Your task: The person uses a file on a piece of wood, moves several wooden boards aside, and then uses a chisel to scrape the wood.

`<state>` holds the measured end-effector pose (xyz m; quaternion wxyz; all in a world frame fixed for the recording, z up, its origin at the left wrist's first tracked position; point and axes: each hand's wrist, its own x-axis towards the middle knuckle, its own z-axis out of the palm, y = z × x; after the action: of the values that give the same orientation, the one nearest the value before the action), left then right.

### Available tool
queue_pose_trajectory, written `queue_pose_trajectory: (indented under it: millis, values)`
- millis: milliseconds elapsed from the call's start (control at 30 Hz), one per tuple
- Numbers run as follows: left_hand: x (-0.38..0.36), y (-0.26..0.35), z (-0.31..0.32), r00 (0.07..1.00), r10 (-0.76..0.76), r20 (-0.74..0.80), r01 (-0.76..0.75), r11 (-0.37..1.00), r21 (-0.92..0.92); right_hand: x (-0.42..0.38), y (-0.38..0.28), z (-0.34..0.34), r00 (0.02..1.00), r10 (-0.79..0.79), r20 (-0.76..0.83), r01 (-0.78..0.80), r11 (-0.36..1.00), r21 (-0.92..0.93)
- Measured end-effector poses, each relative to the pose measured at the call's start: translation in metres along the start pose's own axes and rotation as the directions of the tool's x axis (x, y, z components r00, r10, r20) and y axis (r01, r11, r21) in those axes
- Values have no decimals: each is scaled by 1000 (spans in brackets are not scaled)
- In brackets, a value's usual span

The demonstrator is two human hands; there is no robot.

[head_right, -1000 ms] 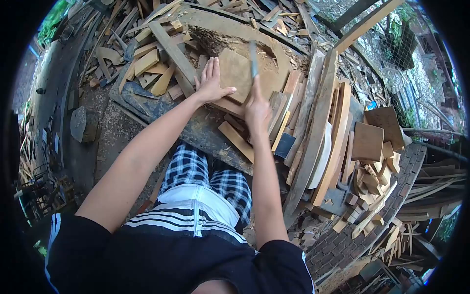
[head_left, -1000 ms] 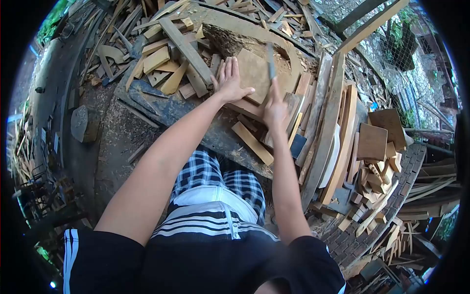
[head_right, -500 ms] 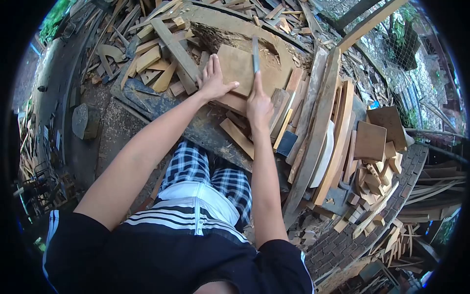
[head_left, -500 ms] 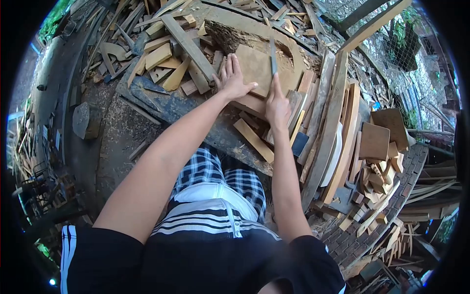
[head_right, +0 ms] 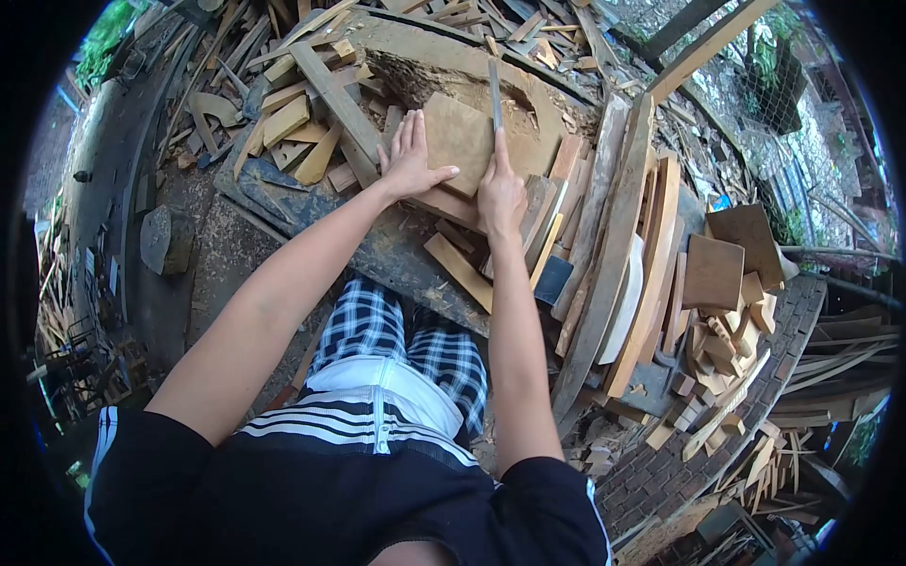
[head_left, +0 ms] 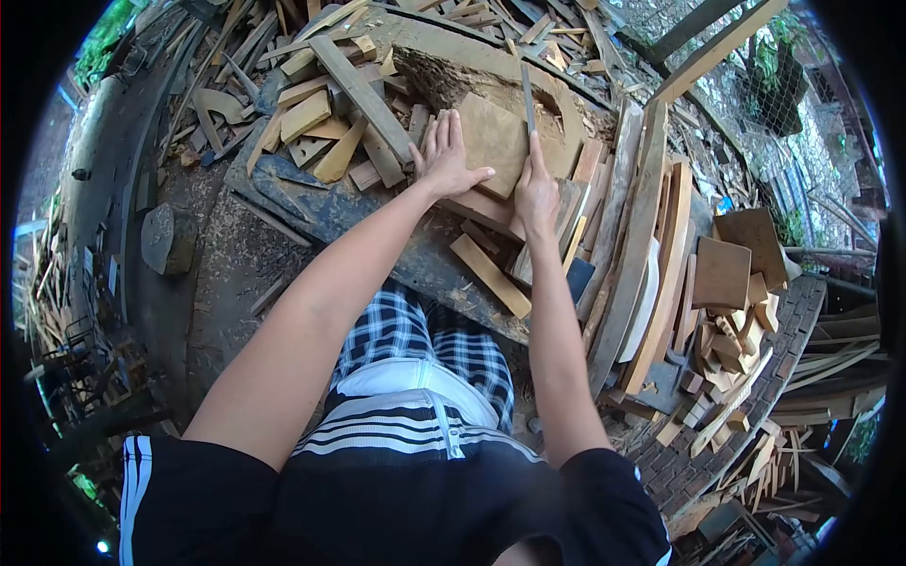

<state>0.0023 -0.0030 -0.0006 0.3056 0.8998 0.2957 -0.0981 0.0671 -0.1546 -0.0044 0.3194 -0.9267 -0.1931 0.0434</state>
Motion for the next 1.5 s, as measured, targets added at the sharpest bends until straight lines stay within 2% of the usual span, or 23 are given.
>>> queue_pose_trajectory:
  millis: [33,100,200,300,433,567,633,700,733,800,867,900,967,1033,1100,1133,1167,1233,1267,1300,1367,1433,1500]
  values:
    - [-1,-1,-1,1000,0,-3,0,1000,4,-10,-5,-2,1000,-8,0,8,1000,0]
    - [-2,1,-2,1000,-4,-1,4,1000,6,-51,-12,-10,992,69,105,-75,996,48]
    - [-2,-2,-4,1000,-3,5,3,1000,1,-71,-10,-15,981,61,186,-68,997,30]
    - [-2,2,-2,1000,12,17,-12,1000,1,-26,-16,-21,981,128,144,-124,992,-34]
    - [-3,0,-4,1000,2,21,-2,1000,7,-4,-14,-1,996,82,19,-81,995,-65]
    - [-3,2,-6,1000,-6,26,6,1000,6,-71,-7,0,998,19,53,-19,1000,4]
    - [-5,1,-6,999,-4,40,3,1000,5,-75,-7,-5,997,-9,78,7,1000,19]
    - [-4,3,-6,1000,-11,20,11,1000,1,-52,-5,-10,992,7,129,3,997,-79]
    - [-3,4,-3,1000,-8,16,8,1000,3,-40,-5,-9,993,-37,116,57,983,-172]
    - [-2,2,4,997,-79,-25,78,995,-65,-12,5,-3,999,38,31,-34,993,-110]
    - [-1,-1,1,999,-42,10,43,998,-44,25,19,-8,972,221,72,-221,975,-14]
    - [3,-4,-2,999,-4,47,5,1000,-23,28,17,-13,972,225,62,-225,974,-7]
    - [5,-7,-3,999,31,36,-31,1000,-6,30,15,-29,998,69,11,-69,996,52]
    - [4,-6,2,998,60,21,-60,998,1,29,21,-30,996,75,52,-81,990,112]
    - [2,-5,-3,994,106,8,-107,988,108,37,35,-15,987,-64,144,27,969,245]
    - [-2,-1,-4,992,124,-30,-119,985,126,38,36,-15,980,-49,193,-18,944,330]
    - [-10,1,-2,990,135,-32,-130,983,131,36,37,-12,982,-47,182,-16,943,332]
    - [-34,12,0,973,211,-89,-174,933,314,31,35,-8,993,-43,111,-2,925,380]
    - [-45,21,-2,981,192,-15,-172,908,381,26,34,-7,996,-56,69,28,937,348]
    - [-43,19,3,981,193,-11,-175,909,378,20,32,-9,996,-53,70,25,939,344]
    - [-37,7,13,950,313,-7,-277,851,446,6,29,-12,999,-5,45,-9,949,315]
    - [-31,3,-14,929,339,147,-367,796,481,-11,26,-13,999,-2,34,-8,953,304]
    - [-18,-5,-38,924,289,251,-379,782,495,-33,14,-16,995,51,81,-74,944,320]
